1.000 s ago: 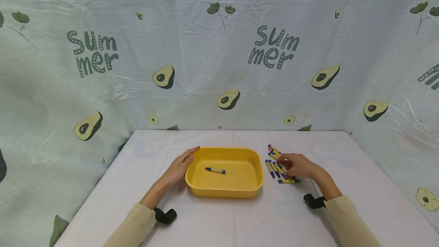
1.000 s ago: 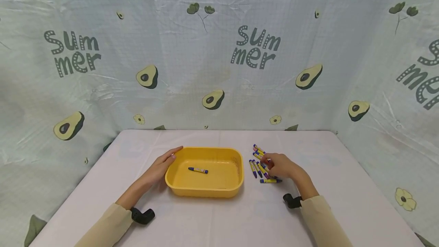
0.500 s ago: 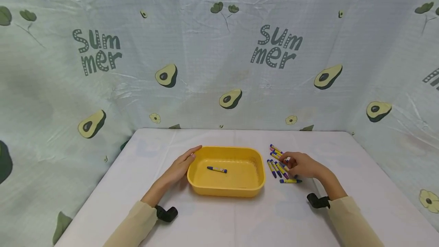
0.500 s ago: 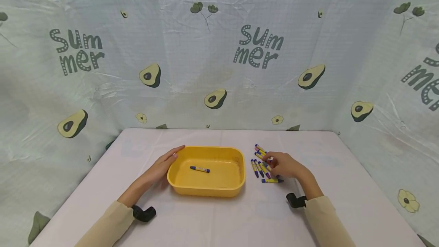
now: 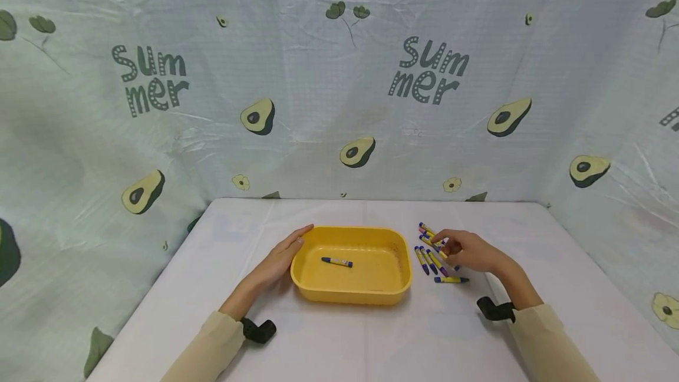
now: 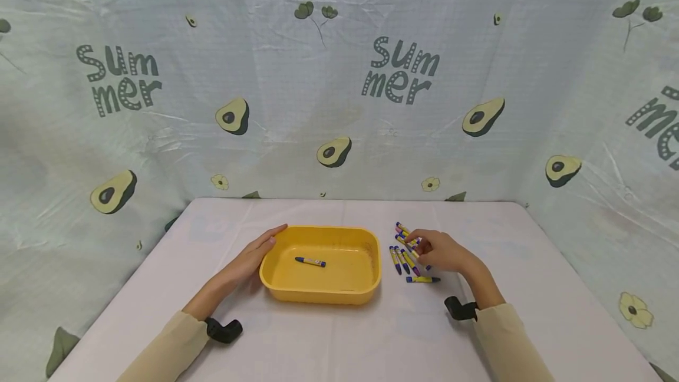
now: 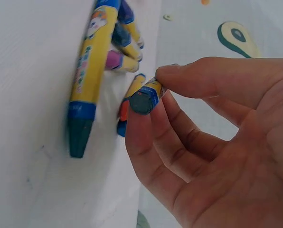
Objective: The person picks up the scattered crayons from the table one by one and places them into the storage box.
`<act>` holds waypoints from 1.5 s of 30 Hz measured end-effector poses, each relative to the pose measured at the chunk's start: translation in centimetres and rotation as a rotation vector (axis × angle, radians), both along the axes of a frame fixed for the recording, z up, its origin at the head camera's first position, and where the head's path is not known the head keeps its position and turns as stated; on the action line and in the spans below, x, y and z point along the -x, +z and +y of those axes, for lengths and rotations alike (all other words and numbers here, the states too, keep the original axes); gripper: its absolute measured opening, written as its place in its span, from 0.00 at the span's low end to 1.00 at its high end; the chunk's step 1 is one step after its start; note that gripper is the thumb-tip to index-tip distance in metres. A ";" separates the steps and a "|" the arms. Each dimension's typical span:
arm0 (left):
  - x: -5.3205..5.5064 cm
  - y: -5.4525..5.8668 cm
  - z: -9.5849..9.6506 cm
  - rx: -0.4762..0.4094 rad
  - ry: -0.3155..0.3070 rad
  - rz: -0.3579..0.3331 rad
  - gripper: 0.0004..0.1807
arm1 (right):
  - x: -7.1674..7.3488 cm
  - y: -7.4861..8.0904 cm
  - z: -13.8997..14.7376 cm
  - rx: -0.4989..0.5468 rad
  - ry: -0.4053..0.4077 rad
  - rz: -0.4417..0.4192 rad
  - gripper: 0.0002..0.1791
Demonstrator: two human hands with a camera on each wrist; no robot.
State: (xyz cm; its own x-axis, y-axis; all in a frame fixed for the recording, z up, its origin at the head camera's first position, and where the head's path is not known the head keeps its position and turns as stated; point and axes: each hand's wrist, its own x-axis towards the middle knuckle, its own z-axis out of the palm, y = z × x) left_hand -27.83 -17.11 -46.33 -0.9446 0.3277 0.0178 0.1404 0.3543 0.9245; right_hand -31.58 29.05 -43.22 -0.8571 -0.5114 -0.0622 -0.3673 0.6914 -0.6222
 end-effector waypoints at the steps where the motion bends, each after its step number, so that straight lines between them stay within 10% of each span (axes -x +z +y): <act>1: 0.0 0.0 0.0 -0.002 -0.004 0.000 0.27 | 0.0 0.2 0.0 0.007 0.008 0.005 0.25; 22: 0.0 0.0 0.0 0.008 0.008 -0.010 0.28 | 0.4 3.8 -3.0 0.029 0.096 0.085 0.23; 45: 0.1 -0.1 -0.1 -0.006 -0.017 0.011 0.28 | 1.7 8.4 -15.0 -0.095 0.255 0.078 0.26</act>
